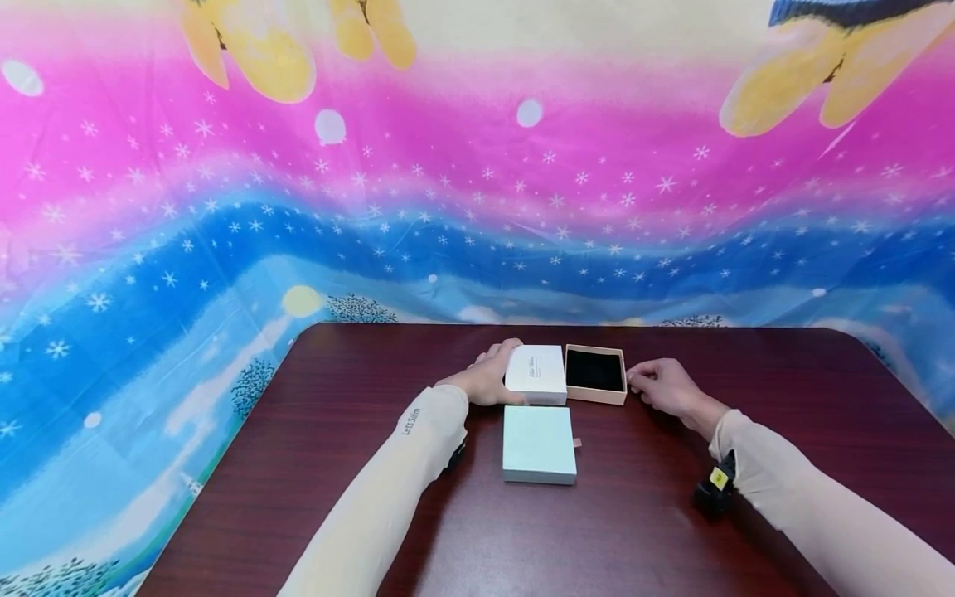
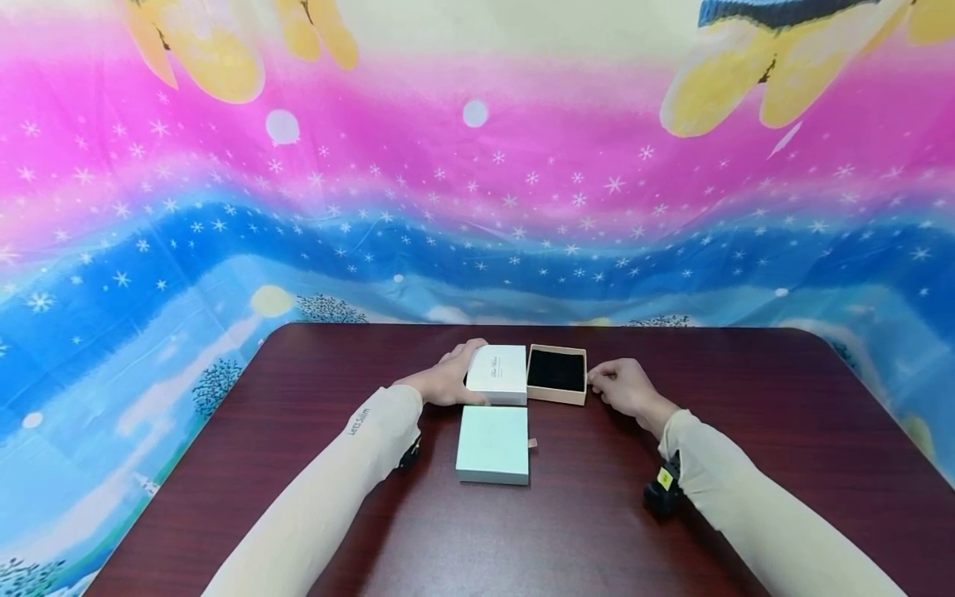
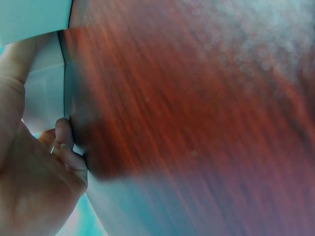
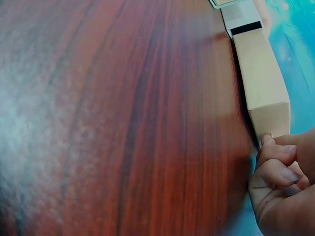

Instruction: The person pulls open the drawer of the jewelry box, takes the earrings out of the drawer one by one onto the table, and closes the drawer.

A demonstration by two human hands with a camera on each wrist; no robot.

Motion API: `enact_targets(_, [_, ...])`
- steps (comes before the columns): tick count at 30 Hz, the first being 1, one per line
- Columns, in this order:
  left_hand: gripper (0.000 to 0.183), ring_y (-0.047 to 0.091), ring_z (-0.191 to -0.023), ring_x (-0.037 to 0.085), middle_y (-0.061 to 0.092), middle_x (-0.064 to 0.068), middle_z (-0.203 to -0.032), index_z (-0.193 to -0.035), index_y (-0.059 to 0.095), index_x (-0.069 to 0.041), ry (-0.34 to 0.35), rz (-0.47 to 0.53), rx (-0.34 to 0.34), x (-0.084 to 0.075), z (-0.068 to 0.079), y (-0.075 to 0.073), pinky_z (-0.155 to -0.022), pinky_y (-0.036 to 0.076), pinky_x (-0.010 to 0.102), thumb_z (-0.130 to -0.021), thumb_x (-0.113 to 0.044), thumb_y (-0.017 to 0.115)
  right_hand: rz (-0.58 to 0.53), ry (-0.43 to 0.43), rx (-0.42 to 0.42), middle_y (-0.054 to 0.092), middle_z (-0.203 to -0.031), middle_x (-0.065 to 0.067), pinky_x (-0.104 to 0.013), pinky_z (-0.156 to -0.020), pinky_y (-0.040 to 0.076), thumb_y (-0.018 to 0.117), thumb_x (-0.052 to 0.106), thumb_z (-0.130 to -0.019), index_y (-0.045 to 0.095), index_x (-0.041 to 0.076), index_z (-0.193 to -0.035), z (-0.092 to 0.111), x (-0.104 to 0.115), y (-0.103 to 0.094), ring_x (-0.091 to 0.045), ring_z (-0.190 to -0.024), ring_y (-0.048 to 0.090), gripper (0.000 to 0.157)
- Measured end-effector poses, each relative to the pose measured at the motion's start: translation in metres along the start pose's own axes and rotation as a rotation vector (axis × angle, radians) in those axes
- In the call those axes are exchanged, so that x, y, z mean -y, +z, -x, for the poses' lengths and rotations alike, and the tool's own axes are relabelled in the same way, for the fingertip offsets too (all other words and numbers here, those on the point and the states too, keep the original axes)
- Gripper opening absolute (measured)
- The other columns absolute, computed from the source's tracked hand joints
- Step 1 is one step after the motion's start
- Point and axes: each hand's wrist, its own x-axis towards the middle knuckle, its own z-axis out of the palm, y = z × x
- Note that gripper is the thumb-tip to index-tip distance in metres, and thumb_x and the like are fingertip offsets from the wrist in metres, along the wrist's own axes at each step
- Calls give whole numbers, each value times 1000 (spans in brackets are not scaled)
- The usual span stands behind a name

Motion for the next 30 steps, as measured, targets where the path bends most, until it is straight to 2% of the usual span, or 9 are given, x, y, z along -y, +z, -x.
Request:
enact_targets(8, [95, 38, -116, 21, 39, 6, -140, -149, 18, -23, -15, -7, 0, 1, -1, 0, -105, 33, 40, -78, -39, 79, 11, -24, 4, 60, -89, -5, -26, -60, 46, 49, 17, -101, 61, -5, -119, 1, 4, -1, -11, -69, 53, 31])
enact_targets(15, [97, 38, -119, 22, 38, 7, -141, -150, 17, -19, -3, 4, 3, 0, -1, 0, -107, 31, 41, -78, -38, 79, 6, -47, -3, 61, -90, -8, -27, -59, 46, 50, 17, -101, 62, -5, -119, 2, 5, 0, -10, -66, 53, 31])
enact_targets(30, [98, 37, -122, 24, 36, 8, -144, -151, 15, -19, -12, 14, 11, -1, 0, -1, -108, 31, 43, -79, -37, 79, 0, -57, 33, 59, -86, -6, -26, -56, 44, 49, 15, -101, 62, -5, -116, -1, 3, -1, -9, -62, 49, 29])
